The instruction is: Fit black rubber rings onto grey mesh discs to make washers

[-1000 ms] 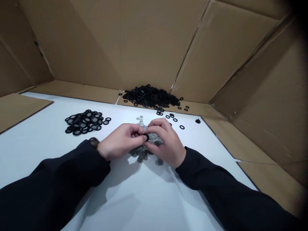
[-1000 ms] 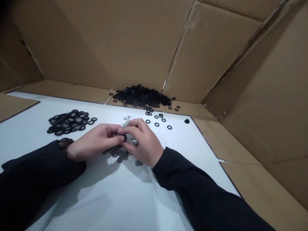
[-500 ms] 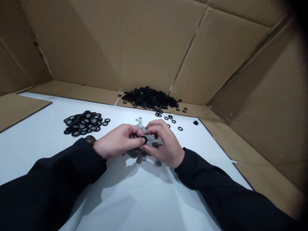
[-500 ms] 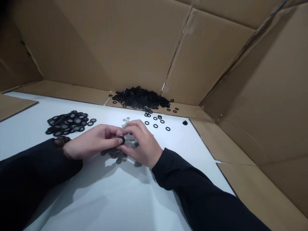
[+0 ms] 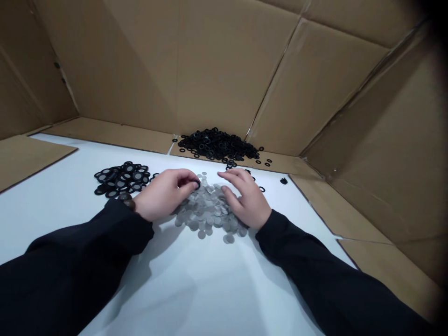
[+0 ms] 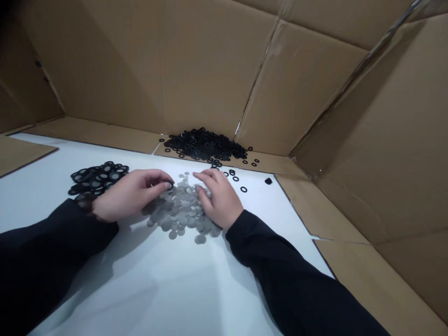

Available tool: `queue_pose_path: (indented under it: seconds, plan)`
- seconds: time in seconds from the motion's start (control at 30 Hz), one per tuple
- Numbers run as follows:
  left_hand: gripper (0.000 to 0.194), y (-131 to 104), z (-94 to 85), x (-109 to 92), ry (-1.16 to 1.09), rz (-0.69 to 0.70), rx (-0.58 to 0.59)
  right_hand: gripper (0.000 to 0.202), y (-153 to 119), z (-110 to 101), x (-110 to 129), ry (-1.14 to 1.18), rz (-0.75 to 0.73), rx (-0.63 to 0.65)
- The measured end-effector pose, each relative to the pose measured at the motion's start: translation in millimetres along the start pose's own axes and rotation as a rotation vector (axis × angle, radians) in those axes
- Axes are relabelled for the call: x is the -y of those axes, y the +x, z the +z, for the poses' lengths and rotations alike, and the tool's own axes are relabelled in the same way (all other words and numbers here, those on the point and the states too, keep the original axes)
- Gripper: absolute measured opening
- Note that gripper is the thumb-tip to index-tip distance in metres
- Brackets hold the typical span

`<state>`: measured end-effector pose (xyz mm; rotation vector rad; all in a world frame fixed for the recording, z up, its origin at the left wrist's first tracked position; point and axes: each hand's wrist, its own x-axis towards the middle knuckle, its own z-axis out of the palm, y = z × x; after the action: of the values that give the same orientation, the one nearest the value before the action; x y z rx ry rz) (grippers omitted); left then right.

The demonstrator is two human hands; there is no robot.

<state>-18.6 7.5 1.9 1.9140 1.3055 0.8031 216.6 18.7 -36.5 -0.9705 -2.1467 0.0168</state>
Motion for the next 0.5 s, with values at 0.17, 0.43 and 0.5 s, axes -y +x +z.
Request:
queue_pose_path:
  seconds: [0.17, 0.43, 0.5]
  plan:
    - [0.027, 9, -26.5, 15, 0.432, -0.034, -0.286, 0.034, -6, -10, -62, -0.328, 0.318, 0.014]
    - [0.024, 16, -60.2, 40, 0.785, -0.161, -0.288, 0.029, -9, -16, -68, -0.380, 0.424, 0.187]
    - [0.026, 17, -64.3, 49, 0.844, -0.134, -0.257, 0.025, -5, -17, -62, -0.369, 0.445, 0.212]
